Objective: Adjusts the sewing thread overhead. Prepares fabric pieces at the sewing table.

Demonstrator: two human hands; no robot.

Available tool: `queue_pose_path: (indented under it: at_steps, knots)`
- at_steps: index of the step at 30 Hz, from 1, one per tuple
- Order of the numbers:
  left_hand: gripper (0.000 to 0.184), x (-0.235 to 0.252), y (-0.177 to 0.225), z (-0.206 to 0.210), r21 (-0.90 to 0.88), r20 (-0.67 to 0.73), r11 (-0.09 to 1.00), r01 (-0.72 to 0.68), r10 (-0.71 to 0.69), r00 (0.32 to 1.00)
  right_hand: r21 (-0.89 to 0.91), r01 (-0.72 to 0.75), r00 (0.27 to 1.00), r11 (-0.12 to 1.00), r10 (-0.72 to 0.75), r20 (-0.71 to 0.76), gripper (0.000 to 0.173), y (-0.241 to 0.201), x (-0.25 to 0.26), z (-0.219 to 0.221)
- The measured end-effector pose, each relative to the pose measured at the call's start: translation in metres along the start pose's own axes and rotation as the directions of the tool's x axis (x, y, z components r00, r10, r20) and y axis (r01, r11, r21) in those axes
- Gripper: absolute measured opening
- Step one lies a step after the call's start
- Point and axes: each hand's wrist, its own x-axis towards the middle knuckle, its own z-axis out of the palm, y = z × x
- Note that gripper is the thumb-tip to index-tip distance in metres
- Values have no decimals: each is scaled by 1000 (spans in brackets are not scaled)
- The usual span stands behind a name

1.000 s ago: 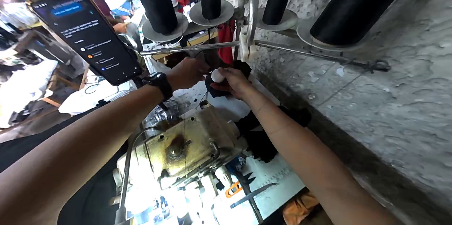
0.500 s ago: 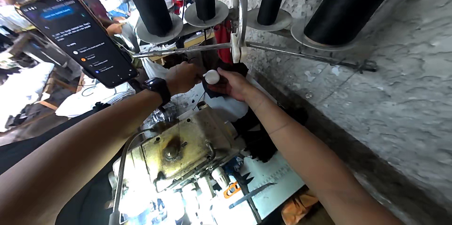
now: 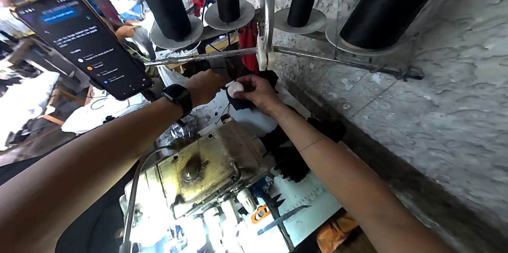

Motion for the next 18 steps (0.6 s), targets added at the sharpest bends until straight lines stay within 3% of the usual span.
queue_pose_path:
  at_steps: [2, 7, 9, 11, 13, 16, 18]
  knots:
    - [15, 0, 5, -2, 34, 15, 999, 16, -16, 1000, -17, 9, 1000, 1000, -9, 14, 52, -2, 1, 3]
    - [22, -3, 13, -15, 12, 106, 995, 95, -96, 990, -26, 9, 1000, 1000, -9, 0, 48, 0, 10, 7]
    - [17, -1, 7, -17, 2, 115, 990, 143, -142, 983, -248, 29, 1000, 968, -30, -1, 42, 2, 23, -2]
    - [11, 3, -2, -15, 52, 93, 984, 169, -173, 980, -617, 74, 997, 783, -78, 21, 40, 3, 36, -14]
    - [7, 7, -11, -11, 87, 75, 978, 192, -198, 977, -853, 89, 994, 514, 1, 105, 35, 3, 43, -19]
    - [9, 9, -8, -11, 29, 91, 976, 217, -218, 972, -935, 188, 975, 302, 55, 214, 79, 20, 47, -16]
    - [10, 11, -5, -10, 25, 112, 975, 220, -221, 969, -938, 203, 967, 281, 94, 237, 78, 33, 48, -17]
